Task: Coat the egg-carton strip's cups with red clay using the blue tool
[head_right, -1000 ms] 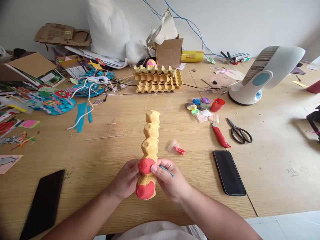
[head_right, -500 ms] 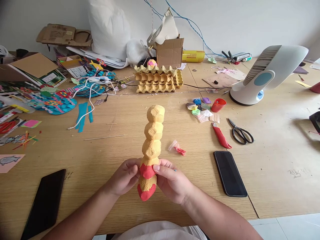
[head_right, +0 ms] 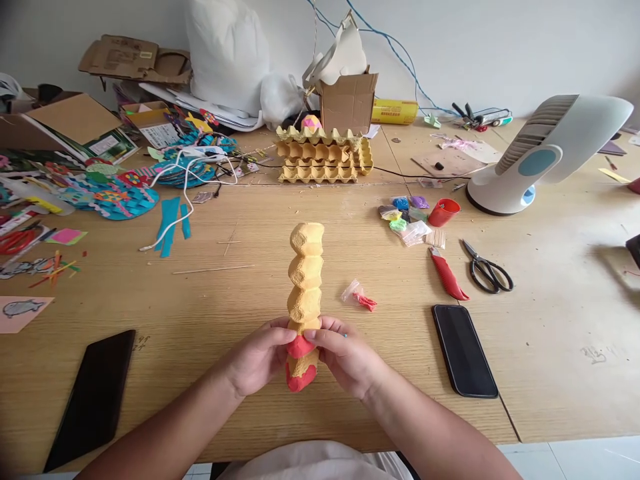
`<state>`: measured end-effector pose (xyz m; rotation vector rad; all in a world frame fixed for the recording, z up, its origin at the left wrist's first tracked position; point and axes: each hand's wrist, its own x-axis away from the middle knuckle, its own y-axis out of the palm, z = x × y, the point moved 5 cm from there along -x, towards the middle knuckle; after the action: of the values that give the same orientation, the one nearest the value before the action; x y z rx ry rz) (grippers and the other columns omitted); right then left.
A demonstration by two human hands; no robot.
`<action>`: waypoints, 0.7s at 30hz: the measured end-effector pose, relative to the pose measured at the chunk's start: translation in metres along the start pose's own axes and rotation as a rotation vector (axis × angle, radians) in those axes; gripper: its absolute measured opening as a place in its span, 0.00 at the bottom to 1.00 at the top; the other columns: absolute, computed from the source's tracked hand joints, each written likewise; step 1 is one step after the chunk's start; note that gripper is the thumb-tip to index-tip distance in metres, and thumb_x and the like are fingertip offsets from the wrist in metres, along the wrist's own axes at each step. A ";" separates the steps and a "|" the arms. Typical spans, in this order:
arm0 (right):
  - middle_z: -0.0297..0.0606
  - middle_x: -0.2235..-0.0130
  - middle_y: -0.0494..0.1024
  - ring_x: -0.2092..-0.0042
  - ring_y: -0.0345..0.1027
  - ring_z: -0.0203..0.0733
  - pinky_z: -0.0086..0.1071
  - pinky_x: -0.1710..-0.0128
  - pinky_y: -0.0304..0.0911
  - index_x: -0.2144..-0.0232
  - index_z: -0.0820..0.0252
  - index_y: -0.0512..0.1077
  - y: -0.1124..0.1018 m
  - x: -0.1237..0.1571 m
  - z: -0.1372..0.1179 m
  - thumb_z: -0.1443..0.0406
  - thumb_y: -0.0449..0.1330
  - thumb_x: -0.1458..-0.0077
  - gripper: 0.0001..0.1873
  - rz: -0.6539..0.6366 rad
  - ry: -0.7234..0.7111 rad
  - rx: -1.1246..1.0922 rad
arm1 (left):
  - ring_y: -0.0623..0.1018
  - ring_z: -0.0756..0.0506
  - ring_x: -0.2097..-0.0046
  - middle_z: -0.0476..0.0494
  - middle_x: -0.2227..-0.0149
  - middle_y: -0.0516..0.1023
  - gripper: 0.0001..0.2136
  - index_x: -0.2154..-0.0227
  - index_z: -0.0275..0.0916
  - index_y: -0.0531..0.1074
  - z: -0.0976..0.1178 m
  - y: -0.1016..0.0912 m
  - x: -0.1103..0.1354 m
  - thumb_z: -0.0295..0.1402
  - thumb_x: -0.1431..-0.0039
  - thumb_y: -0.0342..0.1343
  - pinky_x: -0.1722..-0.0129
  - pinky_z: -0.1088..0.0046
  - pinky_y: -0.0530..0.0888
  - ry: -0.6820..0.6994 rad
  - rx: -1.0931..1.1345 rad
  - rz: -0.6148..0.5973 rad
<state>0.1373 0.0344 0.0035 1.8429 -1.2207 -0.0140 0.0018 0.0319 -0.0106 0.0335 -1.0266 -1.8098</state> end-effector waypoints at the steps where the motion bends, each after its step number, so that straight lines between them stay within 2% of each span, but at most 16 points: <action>1: 0.34 0.70 0.79 0.66 0.72 0.38 0.32 0.61 0.63 0.71 0.61 0.78 -0.001 -0.001 0.002 0.60 0.76 0.54 0.14 0.009 0.006 -0.004 | 0.73 0.46 0.67 0.42 0.70 0.78 0.10 0.66 0.37 0.82 -0.002 -0.001 0.000 0.37 0.49 0.68 0.65 0.70 0.69 -0.021 0.019 0.020; 5: 0.34 0.70 0.78 0.66 0.71 0.39 0.32 0.61 0.63 0.71 0.61 0.77 -0.003 -0.003 0.006 0.59 0.75 0.52 0.14 0.024 0.038 -0.028 | 0.74 0.46 0.66 0.42 0.68 0.79 0.10 0.64 0.37 0.82 -0.005 0.001 -0.001 0.37 0.46 0.67 0.66 0.72 0.69 -0.046 0.071 0.033; 10: 0.38 0.63 0.81 0.61 0.72 0.42 0.34 0.59 0.64 0.64 0.59 0.77 -0.001 -0.004 0.001 0.55 0.71 0.47 0.15 0.019 0.050 -0.101 | 0.76 0.44 0.59 0.37 0.59 0.81 0.16 0.57 0.36 0.82 0.003 0.010 0.000 0.44 0.35 0.58 0.58 0.70 0.71 0.042 0.073 -0.040; 15: 0.40 0.60 0.80 0.57 0.71 0.44 0.35 0.55 0.65 0.59 0.59 0.77 0.002 -0.003 0.000 0.51 0.68 0.44 0.19 -0.017 0.027 -0.104 | 0.76 0.46 0.61 0.39 0.62 0.81 0.13 0.60 0.36 0.82 0.004 0.009 -0.001 0.40 0.36 0.61 0.59 0.72 0.71 0.052 0.009 -0.009; 21: 0.37 0.62 0.79 0.61 0.70 0.40 0.32 0.58 0.65 0.61 0.59 0.76 0.001 -0.004 0.002 0.58 0.72 0.46 0.14 -0.007 -0.009 -0.061 | 0.76 0.46 0.63 0.40 0.65 0.82 0.12 0.62 0.35 0.82 0.004 0.006 -0.002 0.40 0.39 0.64 0.60 0.72 0.70 0.098 -0.096 0.073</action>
<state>0.1338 0.0359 0.0010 1.7956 -1.2071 -0.0627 0.0052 0.0348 -0.0052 0.0259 -0.8611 -1.7713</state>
